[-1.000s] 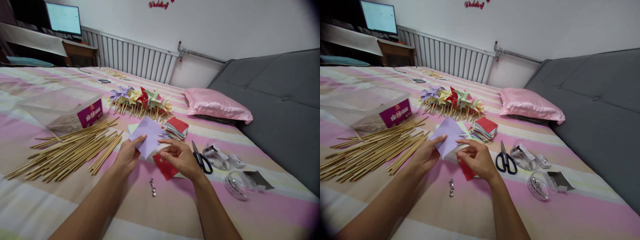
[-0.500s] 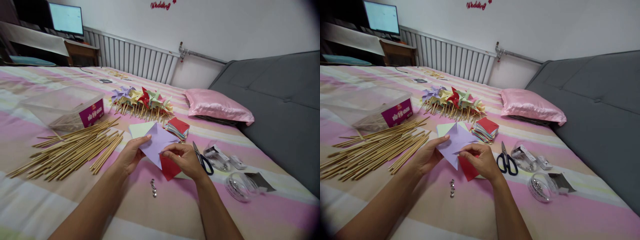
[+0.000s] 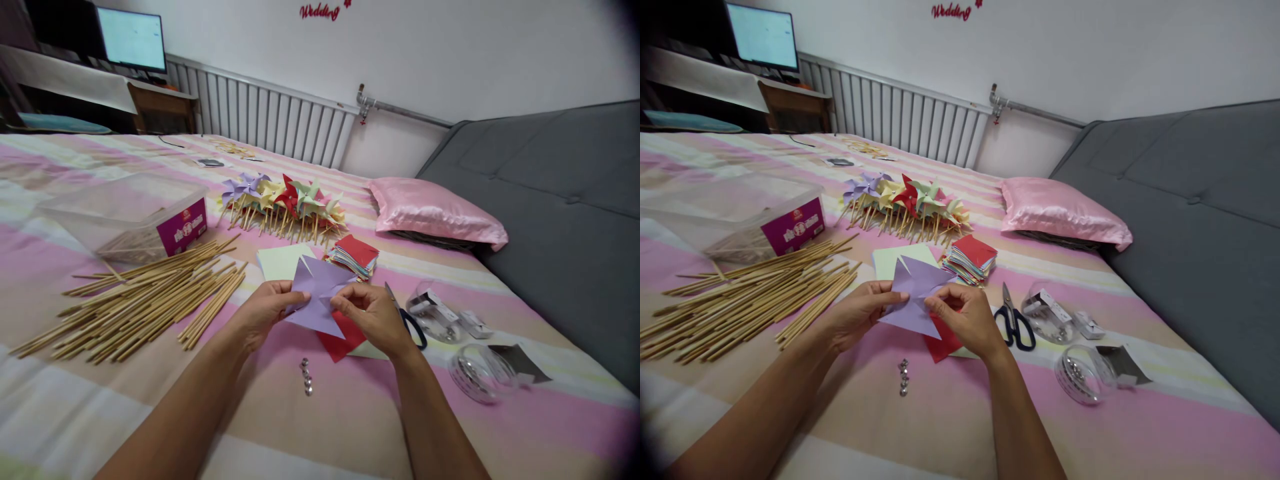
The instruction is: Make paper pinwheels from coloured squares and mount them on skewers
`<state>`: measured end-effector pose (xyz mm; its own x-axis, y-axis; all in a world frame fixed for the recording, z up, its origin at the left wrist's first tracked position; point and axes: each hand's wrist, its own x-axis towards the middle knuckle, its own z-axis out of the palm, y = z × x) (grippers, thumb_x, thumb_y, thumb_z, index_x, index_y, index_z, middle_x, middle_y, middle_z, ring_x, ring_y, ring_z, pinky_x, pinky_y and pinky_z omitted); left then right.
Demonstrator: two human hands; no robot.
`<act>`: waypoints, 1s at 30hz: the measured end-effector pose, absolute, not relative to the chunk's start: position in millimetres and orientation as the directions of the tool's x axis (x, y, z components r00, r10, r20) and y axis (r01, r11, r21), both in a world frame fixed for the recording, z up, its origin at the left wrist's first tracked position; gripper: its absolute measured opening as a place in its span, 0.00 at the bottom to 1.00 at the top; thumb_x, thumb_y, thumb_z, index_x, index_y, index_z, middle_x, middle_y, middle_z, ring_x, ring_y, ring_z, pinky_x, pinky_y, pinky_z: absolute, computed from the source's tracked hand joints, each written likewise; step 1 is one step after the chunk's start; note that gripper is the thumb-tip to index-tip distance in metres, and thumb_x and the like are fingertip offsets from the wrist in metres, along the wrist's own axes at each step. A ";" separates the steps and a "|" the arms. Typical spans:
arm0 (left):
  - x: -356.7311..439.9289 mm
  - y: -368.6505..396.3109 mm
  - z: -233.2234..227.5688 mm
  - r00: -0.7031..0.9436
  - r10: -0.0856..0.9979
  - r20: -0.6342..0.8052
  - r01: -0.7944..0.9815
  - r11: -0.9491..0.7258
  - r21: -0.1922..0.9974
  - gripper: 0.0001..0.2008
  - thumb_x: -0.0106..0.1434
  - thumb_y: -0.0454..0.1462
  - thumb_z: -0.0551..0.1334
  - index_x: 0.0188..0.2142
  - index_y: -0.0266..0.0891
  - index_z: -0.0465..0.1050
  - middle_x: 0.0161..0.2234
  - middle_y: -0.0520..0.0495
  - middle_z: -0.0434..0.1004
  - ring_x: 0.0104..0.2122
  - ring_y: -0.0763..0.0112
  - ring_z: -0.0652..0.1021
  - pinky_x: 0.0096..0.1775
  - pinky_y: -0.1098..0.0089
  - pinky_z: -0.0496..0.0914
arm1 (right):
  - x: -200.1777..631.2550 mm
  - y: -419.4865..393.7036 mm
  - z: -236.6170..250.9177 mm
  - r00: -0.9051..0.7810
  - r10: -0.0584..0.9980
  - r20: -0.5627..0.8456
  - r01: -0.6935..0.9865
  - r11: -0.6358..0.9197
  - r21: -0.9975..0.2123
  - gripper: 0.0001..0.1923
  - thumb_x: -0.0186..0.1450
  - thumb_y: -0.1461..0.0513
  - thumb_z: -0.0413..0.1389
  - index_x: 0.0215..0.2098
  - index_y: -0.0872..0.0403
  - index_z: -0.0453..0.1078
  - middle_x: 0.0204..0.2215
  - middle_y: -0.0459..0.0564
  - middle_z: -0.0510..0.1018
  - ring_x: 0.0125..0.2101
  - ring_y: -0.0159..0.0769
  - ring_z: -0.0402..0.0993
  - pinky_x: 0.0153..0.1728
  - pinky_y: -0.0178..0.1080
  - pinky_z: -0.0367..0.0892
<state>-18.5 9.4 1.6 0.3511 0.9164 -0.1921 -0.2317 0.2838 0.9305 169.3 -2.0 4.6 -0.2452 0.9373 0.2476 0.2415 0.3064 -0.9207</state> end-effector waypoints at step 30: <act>-13.1 6.7 -5.2 0.350 0.929 -0.119 -0.179 0.191 0.965 0.13 0.46 0.42 0.68 0.24 0.33 0.73 0.18 0.50 0.70 0.21 0.73 0.70 0.24 0.73 0.61 | 163.4 -1.6 -2.3 -0.171 0.962 0.215 0.403 0.267 -0.875 0.12 0.58 0.55 0.56 0.24 0.56 0.69 0.22 0.48 0.75 0.23 0.33 0.71 0.24 0.34 0.65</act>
<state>-13.1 6.7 -5.2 0.3496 0.9293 -0.1191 -0.1794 0.1912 0.9650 163.4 -1.6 -2.3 -0.1710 0.9615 0.2149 0.4032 0.2674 -0.8752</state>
